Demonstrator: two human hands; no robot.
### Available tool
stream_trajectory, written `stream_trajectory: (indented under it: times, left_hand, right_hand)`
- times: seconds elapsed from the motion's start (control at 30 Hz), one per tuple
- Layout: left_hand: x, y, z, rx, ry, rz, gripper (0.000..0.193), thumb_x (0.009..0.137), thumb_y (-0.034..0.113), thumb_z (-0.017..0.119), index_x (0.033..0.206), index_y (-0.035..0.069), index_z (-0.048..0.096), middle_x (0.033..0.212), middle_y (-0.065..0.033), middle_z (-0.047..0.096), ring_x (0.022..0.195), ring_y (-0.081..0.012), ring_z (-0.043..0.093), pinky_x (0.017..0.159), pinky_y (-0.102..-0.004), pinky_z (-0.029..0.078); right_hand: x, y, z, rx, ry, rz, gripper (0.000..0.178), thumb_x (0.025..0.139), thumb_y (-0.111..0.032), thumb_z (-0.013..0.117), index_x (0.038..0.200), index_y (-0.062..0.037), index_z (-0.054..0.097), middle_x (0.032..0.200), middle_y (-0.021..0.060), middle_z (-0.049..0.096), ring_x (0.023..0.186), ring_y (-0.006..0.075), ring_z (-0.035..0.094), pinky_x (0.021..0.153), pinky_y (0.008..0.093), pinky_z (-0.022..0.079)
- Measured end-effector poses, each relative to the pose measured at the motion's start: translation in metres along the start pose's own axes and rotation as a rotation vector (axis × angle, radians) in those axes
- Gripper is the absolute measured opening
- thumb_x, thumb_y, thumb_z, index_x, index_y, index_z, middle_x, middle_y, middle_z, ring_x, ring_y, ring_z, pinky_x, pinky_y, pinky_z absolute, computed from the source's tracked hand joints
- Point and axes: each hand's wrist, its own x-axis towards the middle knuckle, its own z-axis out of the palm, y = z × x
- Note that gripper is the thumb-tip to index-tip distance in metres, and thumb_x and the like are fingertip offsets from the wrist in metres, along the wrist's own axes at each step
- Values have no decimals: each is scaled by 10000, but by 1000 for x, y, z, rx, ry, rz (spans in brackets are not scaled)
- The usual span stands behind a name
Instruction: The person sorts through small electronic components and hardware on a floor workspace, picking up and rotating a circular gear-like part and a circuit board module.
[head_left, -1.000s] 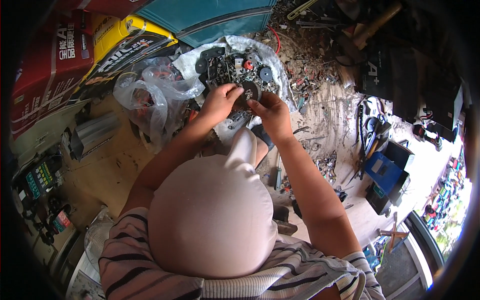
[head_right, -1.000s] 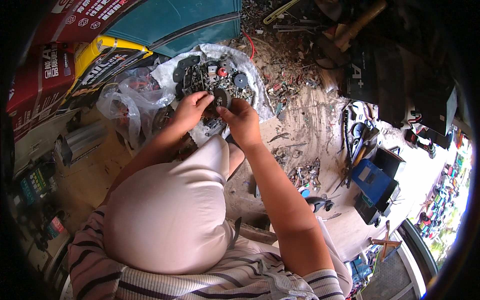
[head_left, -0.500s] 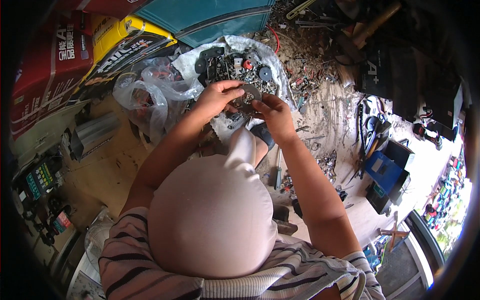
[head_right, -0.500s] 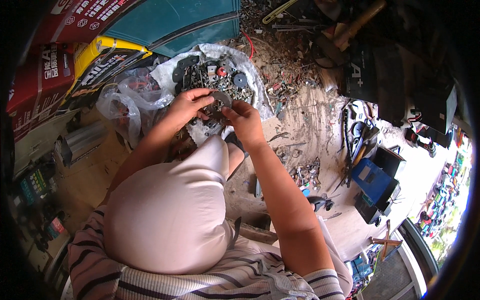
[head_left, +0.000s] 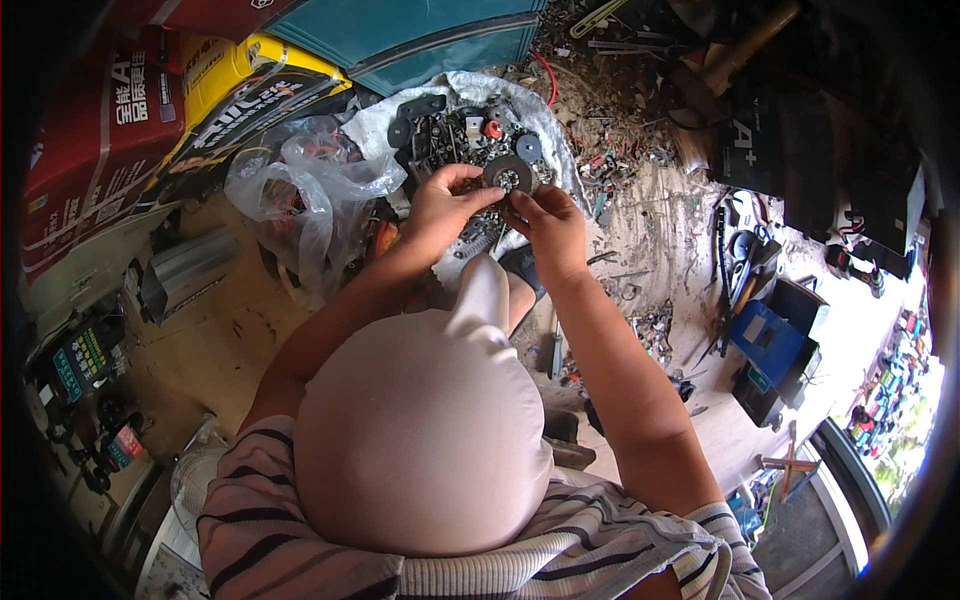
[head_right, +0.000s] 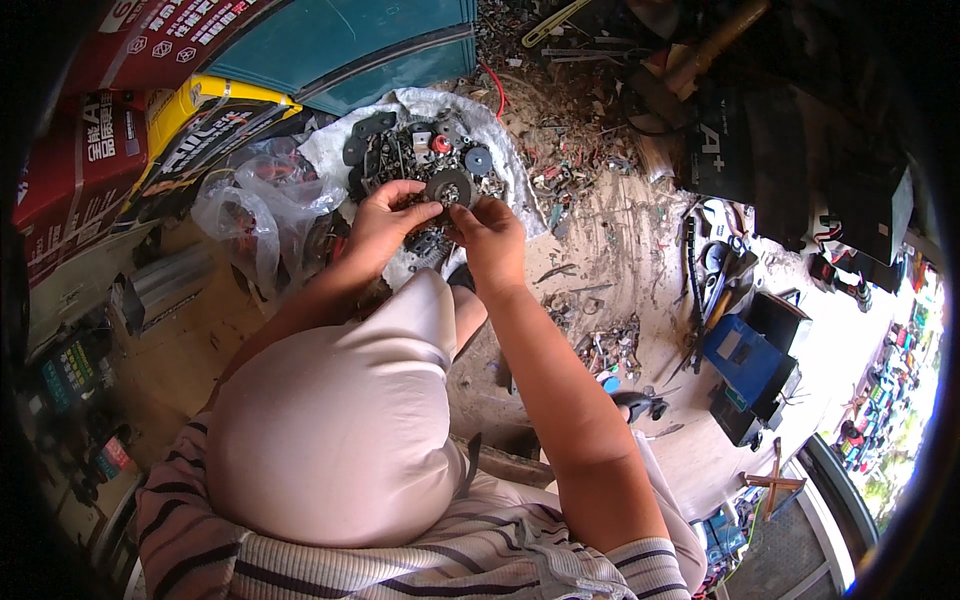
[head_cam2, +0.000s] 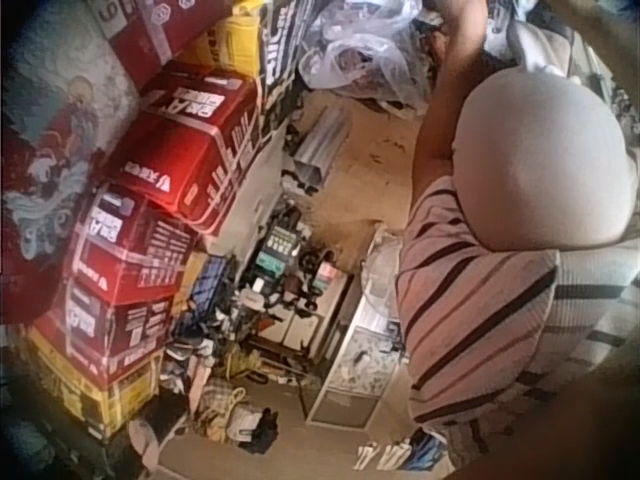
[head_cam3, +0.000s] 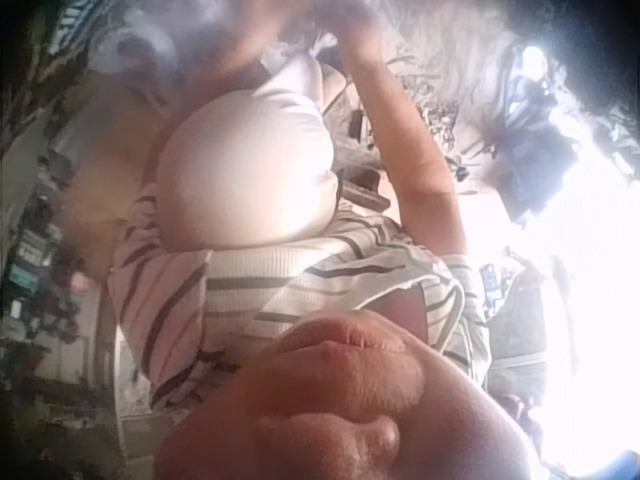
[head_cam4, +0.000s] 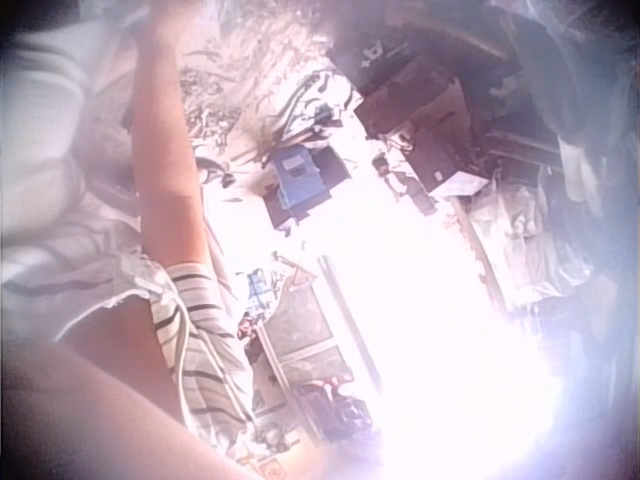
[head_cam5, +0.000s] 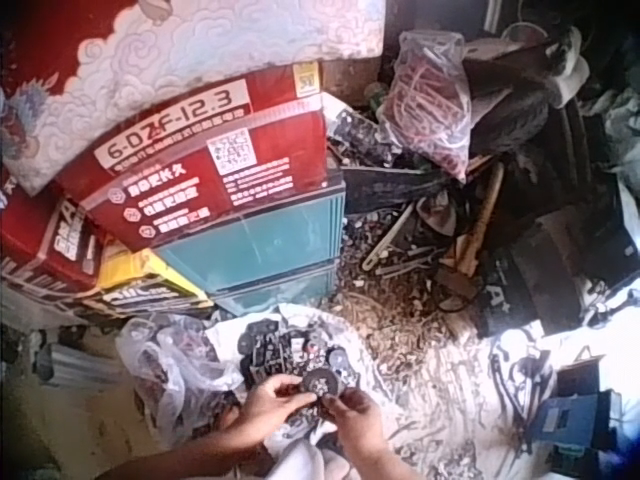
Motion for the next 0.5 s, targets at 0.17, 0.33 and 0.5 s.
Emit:
stream_trajectory:
  times: [0.17, 0.33, 0.5]
  left_hand:
    - [-2, -6, 3, -65, 106, 66, 251, 819, 55, 753, 1032, 5, 631, 921, -42, 657, 790, -103, 619, 712, -230, 519]
    - [0, -14, -3, -97, 115, 95, 190, 822, 52, 744, 980, 4, 651, 847, -31, 663, 722, -89, 609, 669, -216, 501]
    - [4, -10, -20, 168, 208, 141, 166, 843, 38, 710, 1000, 20, 659, 825, -15, 664, 711, -75, 612, 662, -212, 500]
  right_hand:
    - [-5, 1, 4, 13, -10, -6, 55, 901, -4, 624, 922, 4, 574, 925, 74, 636, 871, 186, 657, 798, 326, 590]
    - [-4, 6, 4, 16, 40, 1, 67, 896, -3, 625, 935, 12, 574, 918, 77, 637, 843, 193, 660, 798, 330, 589]
    - [5, 5, -8, 130, 62, -15, 65, 897, 5, 617, 940, 16, 570, 883, 72, 632, 800, 174, 661, 750, 307, 591]
